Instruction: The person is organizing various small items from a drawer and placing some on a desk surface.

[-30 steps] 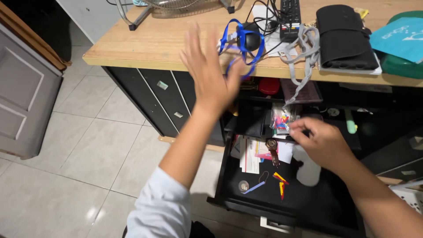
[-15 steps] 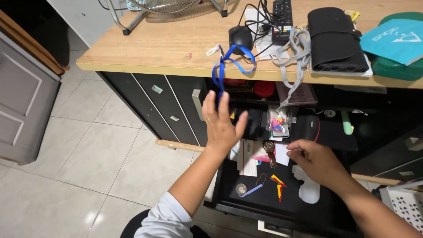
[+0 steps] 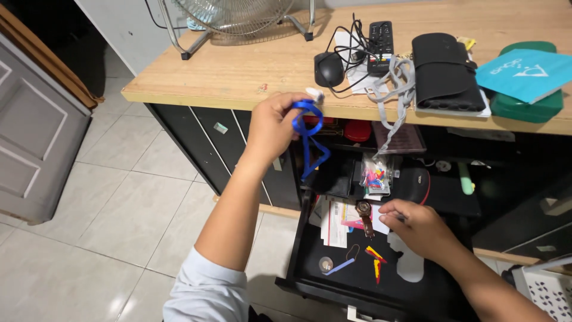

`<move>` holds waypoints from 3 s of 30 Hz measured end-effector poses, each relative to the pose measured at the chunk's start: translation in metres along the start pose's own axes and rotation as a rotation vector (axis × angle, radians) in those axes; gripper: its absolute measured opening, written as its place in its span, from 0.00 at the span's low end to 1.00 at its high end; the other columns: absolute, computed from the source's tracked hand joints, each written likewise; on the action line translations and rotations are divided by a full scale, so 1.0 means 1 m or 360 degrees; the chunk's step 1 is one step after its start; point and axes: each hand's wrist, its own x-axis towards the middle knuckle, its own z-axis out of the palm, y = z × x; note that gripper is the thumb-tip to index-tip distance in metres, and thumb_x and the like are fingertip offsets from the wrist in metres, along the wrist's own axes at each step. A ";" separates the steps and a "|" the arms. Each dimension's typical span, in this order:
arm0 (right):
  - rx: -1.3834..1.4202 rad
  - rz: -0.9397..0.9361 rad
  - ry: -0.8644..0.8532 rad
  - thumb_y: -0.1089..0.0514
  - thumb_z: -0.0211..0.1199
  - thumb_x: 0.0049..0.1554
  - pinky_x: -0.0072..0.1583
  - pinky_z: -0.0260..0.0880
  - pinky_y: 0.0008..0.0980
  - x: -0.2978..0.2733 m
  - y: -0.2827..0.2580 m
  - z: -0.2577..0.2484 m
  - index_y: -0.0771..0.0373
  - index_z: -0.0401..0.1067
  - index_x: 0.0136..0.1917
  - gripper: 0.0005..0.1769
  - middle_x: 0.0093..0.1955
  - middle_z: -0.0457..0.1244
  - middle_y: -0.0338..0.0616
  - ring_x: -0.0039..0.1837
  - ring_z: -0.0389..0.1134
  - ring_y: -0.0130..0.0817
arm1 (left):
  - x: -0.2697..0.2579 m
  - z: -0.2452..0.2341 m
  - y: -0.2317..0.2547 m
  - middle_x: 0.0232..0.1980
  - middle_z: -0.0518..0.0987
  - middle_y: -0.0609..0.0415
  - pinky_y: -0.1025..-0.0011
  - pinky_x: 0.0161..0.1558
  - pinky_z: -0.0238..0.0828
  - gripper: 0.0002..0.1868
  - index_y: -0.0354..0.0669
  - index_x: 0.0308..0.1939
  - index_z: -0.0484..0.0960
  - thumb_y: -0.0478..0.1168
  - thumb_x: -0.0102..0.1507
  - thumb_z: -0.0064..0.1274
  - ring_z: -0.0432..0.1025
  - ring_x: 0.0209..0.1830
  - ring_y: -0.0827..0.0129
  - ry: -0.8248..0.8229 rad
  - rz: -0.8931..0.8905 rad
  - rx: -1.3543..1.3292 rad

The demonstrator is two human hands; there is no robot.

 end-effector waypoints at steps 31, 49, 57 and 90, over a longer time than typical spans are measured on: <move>0.0605 0.0012 0.0764 0.51 0.70 0.54 0.54 0.69 0.44 0.170 0.108 -0.086 0.67 0.70 0.61 0.27 0.59 0.65 0.54 0.57 0.66 0.48 | -0.014 0.346 -0.082 0.48 0.80 0.36 0.53 0.46 0.73 0.19 0.32 0.50 0.82 0.41 0.58 0.57 0.75 0.44 0.42 -0.0357 0.0145 -0.0242; -0.0985 0.0184 0.0628 0.30 0.62 0.53 0.51 0.73 0.50 0.003 0.032 -0.014 0.55 0.73 0.60 0.33 0.55 0.67 0.51 0.52 0.72 0.53 | -0.282 0.203 -0.112 0.54 0.80 0.39 0.59 0.57 0.73 0.21 0.42 0.52 0.84 0.53 0.64 0.57 0.76 0.56 0.48 -0.1259 -0.1440 0.0234; -0.0733 0.0512 -0.0356 0.35 0.64 0.53 0.55 0.74 0.42 -0.003 0.069 0.052 0.53 0.76 0.55 0.26 0.49 0.72 0.44 0.53 0.74 0.43 | -0.282 0.236 -0.101 0.74 0.59 0.45 0.58 0.68 0.63 0.52 0.36 0.76 0.48 0.53 0.59 0.64 0.57 0.74 0.52 -0.1168 -0.1848 0.0595; -0.0553 0.0393 -0.0019 0.39 0.65 0.54 0.52 0.74 0.38 0.007 0.037 0.011 0.53 0.76 0.60 0.25 0.42 0.71 0.43 0.47 0.74 0.40 | 0.010 0.115 0.092 0.32 0.80 0.46 0.70 0.34 0.72 0.11 0.36 0.43 0.84 0.42 0.69 0.56 0.75 0.28 0.66 0.0120 -0.0032 -0.0653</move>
